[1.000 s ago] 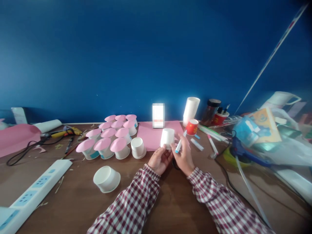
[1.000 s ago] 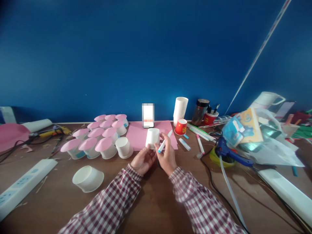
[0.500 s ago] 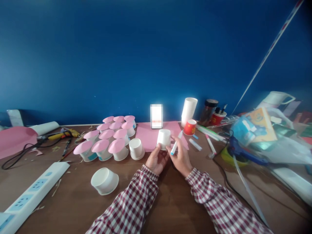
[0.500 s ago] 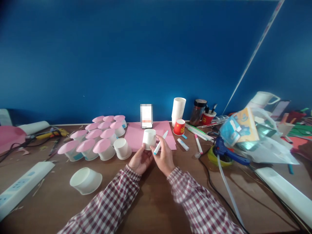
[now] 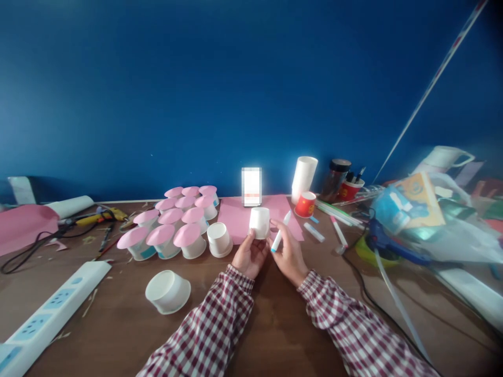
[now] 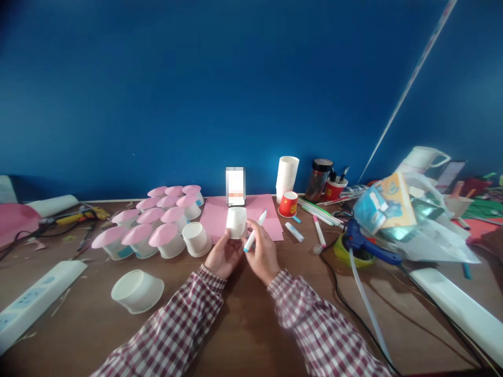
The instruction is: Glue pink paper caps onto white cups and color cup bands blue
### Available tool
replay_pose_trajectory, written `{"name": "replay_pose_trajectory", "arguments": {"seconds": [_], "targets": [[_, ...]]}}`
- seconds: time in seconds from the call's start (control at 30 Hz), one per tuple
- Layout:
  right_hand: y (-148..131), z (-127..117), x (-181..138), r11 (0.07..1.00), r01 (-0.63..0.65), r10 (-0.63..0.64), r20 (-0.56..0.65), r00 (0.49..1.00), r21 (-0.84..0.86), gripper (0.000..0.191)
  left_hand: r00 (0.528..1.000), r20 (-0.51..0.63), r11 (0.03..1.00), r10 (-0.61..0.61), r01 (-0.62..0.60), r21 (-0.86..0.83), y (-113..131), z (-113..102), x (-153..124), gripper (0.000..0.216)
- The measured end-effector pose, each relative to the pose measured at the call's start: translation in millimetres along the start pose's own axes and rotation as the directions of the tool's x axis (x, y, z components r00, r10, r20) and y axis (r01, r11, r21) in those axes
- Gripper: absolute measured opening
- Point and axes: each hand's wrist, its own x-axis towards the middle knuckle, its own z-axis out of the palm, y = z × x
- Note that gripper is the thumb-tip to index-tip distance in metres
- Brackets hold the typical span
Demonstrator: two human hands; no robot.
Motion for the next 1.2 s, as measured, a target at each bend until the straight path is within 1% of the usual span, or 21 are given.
{"name": "replay_pose_trajectory", "arguments": {"seconds": [0.3, 0.47, 0.7, 0.87, 1.2], "targets": [[-0.3, -0.2, -0.7, 1.000, -0.003, 0.003, 0.016, 1.000, 0.002, 0.041, 0.999, -0.046, 1.000, 0.003, -0.002, 0.026, 3.8, 1.9, -0.1, 0.018], [-0.6, -0.3, -0.5, 1.000, -0.011, 0.010, 0.026, 1.000, 0.008, 0.039, 0.998, -0.060, 1.000, -0.004, 0.004, 0.012, 3.3, 2.6, -0.3, 0.019], [0.5, -0.2, -0.3, 1.000, -0.020, 0.020, 0.008, 1.000, -0.006, 0.037, 0.998, -0.054, 1.000, -0.008, 0.007, -0.011, 2.9, 1.9, -0.1, 0.019], [0.7, -0.5, -0.3, 0.999, -0.051, 0.051, 0.029, 0.998, 0.013, 0.034, 0.999, -0.053, 1.000, -0.011, 0.011, -0.009, 3.1, 1.7, -0.1, 0.018], [2.7, -0.9, -1.4, 0.998, -0.058, 0.056, 0.051, 0.997, 0.037, 0.038, 1.000, -0.013, 0.998, -0.011, 0.010, -0.058, 3.2, 0.2, 0.2, 0.017]]}}
